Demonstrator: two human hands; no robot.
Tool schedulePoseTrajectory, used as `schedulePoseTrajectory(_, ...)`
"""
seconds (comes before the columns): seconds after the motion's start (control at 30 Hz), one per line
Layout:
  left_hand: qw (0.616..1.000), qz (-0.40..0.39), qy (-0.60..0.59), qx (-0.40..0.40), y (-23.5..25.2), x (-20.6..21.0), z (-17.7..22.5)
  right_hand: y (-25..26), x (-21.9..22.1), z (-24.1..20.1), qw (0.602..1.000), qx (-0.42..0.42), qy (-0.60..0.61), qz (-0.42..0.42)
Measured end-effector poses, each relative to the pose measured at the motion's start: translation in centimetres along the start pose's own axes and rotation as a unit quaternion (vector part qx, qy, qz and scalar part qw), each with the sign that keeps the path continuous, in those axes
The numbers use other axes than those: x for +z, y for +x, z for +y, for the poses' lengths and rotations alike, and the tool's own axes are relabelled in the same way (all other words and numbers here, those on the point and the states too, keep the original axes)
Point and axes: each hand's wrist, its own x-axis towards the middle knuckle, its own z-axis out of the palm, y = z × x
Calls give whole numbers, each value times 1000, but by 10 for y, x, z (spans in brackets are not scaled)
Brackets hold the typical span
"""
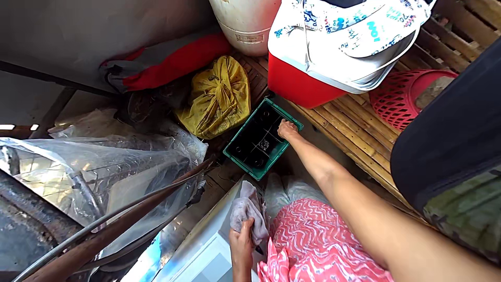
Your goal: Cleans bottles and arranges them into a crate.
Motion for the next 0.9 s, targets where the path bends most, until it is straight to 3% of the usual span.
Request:
schedulePoseTrajectory(0.13,999,14,-39,2,-4,-3,-2,3,-3,15,999,-33,-3,3)
schedulePoseTrajectory(0.27,994,-10,-108,0,-6,-2,3,-18,-20,17,995,-60,43,62)
schedulePoseTrajectory(0.4,952,-118,-279,-36,-8,8,20,-90,-50,19,984,-103,60,132)
schedulePoseTrajectory(0.5,894,-246,-364,-89,0,26,34,-147,-47,39,932,-222,87,271)
schedulePoseTrajectory(0.6,858,-311,-384,-139,17,57,45,-217,-60,46,895,-302,107,310)
schedulePoseTrajectory(0.77,878,-156,-397,-217,60,107,52,-308,-50,69,798,-446,122,386)
schedulePoseTrajectory(0.9,870,-125,-463,-117,74,108,29,-338,-34,110,753,-514,101,398)
